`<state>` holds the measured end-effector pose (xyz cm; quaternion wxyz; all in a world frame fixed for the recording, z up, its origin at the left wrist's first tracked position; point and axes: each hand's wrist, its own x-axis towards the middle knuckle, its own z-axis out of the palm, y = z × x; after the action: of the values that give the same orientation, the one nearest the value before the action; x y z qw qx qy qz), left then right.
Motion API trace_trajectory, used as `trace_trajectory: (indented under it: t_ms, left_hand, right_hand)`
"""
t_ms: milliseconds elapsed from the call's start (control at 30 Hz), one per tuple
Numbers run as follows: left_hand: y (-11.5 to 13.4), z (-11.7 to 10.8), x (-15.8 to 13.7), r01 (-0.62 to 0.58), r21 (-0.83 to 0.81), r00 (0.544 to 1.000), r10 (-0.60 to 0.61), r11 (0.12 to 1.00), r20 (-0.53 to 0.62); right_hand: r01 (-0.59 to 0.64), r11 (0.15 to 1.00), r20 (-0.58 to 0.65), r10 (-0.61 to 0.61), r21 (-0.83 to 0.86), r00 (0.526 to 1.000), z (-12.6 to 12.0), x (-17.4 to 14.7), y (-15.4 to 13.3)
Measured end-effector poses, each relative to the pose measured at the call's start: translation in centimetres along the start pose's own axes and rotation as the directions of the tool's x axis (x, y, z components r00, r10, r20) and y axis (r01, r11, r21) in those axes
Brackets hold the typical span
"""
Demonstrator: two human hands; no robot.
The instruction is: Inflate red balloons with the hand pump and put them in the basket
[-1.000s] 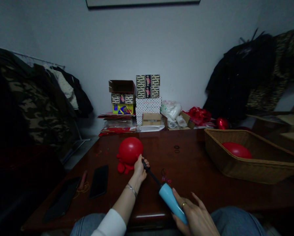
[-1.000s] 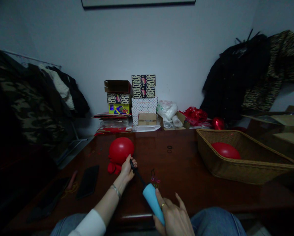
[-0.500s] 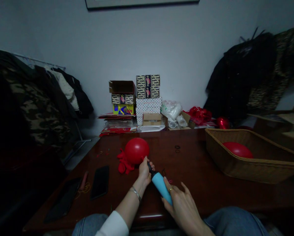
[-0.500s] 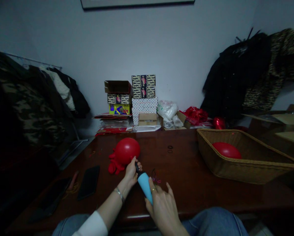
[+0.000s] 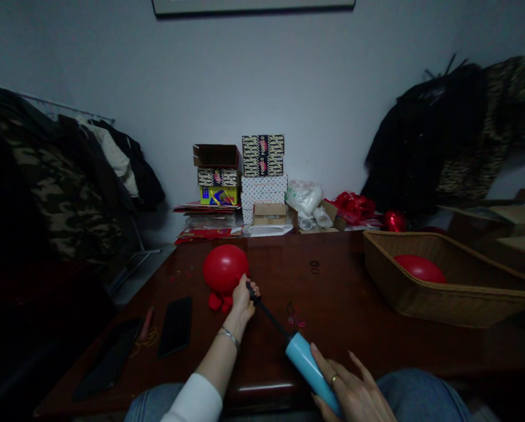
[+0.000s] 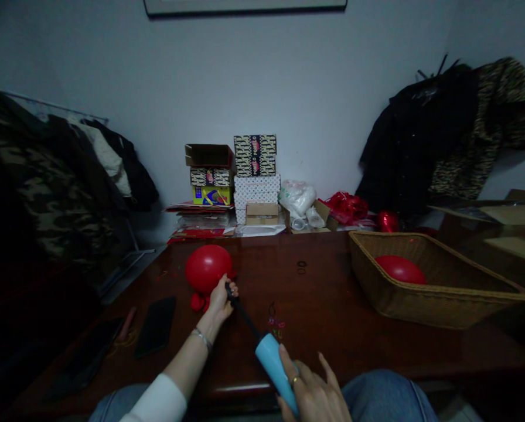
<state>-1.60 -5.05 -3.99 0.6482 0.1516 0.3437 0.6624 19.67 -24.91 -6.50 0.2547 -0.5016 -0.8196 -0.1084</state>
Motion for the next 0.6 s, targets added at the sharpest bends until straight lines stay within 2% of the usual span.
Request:
trace_trajectory:
  t_ms: [133, 233, 433, 600]
  left_hand:
    - [-0.1, 0.4, -0.5, 0.013, -0.003, 1.000, -0.013, 1.000, 0.012]
    - [-0.7, 0.7, -1.1, 0.020, -0.001, 1.000, -0.020, 1.000, 0.022]
    - [-2.7, 1.3, -2.4, 0.039, 0.039, 0.999, -0.040, 0.998, 0.027]
    - [-3.7, 1.5, -3.2, 0.056, 0.064, 0.998, -0.057, 0.996, 0.009]
  right_hand:
    - [-0.003, 1.000, 0.008, 0.003, -0.007, 1.000, 0.0, -0.1, 0.1]
    - [-0.069, 0.998, 0.067, 0.068, 0.011, 0.995, 0.1, 0.6, -0.2]
    - [-0.226, 0.973, 0.267, 0.206, 0.044, 0.941, -1.2, 4.2, -1.5]
    - [-0.285, 0.958, 0.318, 0.263, 0.022, 0.911, -1.5, 6.9, -2.4]
